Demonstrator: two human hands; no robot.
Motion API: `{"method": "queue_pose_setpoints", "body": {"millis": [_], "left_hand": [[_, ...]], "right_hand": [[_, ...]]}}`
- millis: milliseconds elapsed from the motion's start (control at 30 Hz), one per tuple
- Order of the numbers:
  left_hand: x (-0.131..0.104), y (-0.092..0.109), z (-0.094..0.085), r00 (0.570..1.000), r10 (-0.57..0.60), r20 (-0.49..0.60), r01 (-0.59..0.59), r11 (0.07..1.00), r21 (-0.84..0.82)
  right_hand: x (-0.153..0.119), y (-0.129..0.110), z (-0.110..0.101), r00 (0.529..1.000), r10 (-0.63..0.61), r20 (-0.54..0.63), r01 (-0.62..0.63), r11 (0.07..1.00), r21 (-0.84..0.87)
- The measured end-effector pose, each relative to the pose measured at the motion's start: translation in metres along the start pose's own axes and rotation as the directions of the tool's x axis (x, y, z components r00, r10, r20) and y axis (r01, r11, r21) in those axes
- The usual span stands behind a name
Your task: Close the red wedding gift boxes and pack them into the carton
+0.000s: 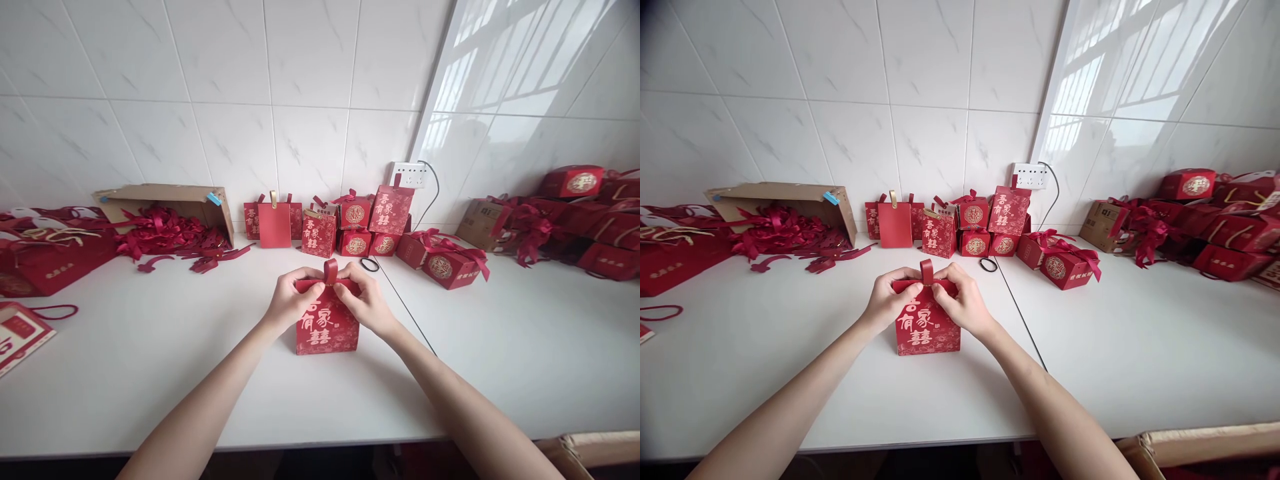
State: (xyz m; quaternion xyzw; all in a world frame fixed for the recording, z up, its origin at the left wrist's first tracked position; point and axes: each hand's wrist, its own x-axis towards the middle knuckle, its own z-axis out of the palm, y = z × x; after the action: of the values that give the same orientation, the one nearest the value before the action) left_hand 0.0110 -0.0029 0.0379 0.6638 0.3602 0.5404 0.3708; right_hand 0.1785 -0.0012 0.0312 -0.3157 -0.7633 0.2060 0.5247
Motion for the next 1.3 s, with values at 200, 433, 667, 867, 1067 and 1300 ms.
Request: {"method": "queue_pose_setpoints", "body": {"millis": [200,433,667,867,1067,1300], "left_hand": [[-0.001,-0.006,-0.002,0.999,-0.001,0.047,0.006,0.994,-0.105],[-0.005,-0.02,-0.003,0.979,-0.053,0.197,0.104,0.96,-0.259],[0.0,-0.027,-0.007,0.99,-0.028,0.136,0.049,0.988,-0.15],[0.0,-0.032,-0.001,0.995,-0.064,0.08,0.055,0.992,0.109],[-0.006,-0.029,0.002,0.719,0.694,0.046,-0.623,0.612,0.487],[-0.006,-0.027,0.0,0.765,0.641,-0.066,-0.564,0.716,0.411]], "right_hand": [[-0.002,0.002,-0.002,0.999,-0.019,0.031,0.018,0.999,0.047],[-0.003,0.001,0.0,0.999,0.018,0.03,-0.019,0.998,0.052],[0.001,0.013,-0.005,0.972,0.169,-0.161,-0.149,0.98,0.129],[0.008,0.052,-0.017,0.836,0.444,-0.323,-0.175,0.773,0.609],[0.012,0.047,-0.012,0.873,0.437,-0.217,-0.164,0.681,0.714],[0.01,0.042,-0.011,0.868,0.494,-0.05,-0.215,0.465,0.859]]}}
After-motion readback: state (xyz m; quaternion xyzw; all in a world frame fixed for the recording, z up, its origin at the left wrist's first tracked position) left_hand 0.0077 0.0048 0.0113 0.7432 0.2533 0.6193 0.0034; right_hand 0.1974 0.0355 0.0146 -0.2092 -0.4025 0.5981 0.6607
